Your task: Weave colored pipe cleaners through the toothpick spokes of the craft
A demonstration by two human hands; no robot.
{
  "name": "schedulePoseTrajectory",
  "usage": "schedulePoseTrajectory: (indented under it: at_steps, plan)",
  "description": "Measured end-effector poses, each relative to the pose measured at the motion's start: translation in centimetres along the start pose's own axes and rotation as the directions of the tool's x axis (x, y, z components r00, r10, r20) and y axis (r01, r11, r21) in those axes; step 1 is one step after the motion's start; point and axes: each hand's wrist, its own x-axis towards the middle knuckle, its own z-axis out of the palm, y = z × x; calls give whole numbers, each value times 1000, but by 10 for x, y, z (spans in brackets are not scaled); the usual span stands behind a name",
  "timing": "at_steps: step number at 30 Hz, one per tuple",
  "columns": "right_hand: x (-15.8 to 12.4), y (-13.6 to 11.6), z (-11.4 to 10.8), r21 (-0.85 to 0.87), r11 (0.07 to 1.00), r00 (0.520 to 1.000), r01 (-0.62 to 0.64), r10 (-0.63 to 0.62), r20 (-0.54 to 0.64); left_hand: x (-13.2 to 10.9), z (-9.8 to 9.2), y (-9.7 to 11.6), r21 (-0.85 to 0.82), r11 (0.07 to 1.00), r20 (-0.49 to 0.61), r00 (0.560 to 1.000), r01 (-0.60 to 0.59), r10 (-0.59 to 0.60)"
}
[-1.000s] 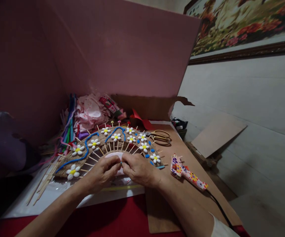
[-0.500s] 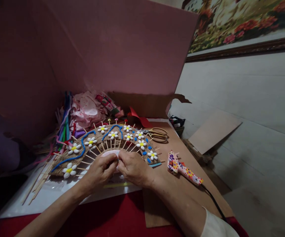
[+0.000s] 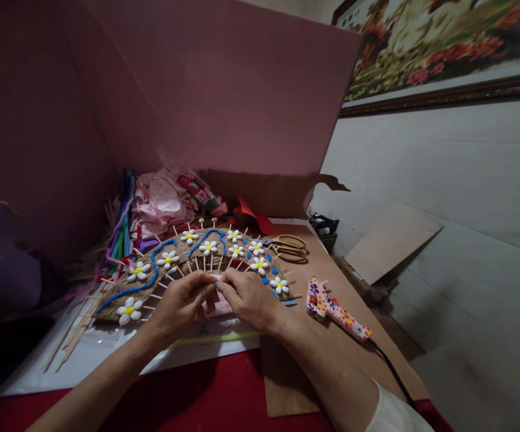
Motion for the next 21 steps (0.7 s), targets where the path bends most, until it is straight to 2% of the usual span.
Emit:
schedulePoseTrajectory:
  at_steps: [5,9,17,21]
  plan:
    - [0,1,1,18,1000,1000,17,-17,3,4,2,0,-273,949,0,986,160,-166]
    - [-2,0,3,-26,998,997,50,-52,-55,6,3,0,-416,885,10,974,211,-227]
    - [-3,-1,5,-251,954,979,162,-188,-81,1,5,7,-348,917,-68,970,197,-234]
    - [-3,0,6,-282,944,975,173,-204,-83,2,5,9,-465,848,-25,954,253,-298]
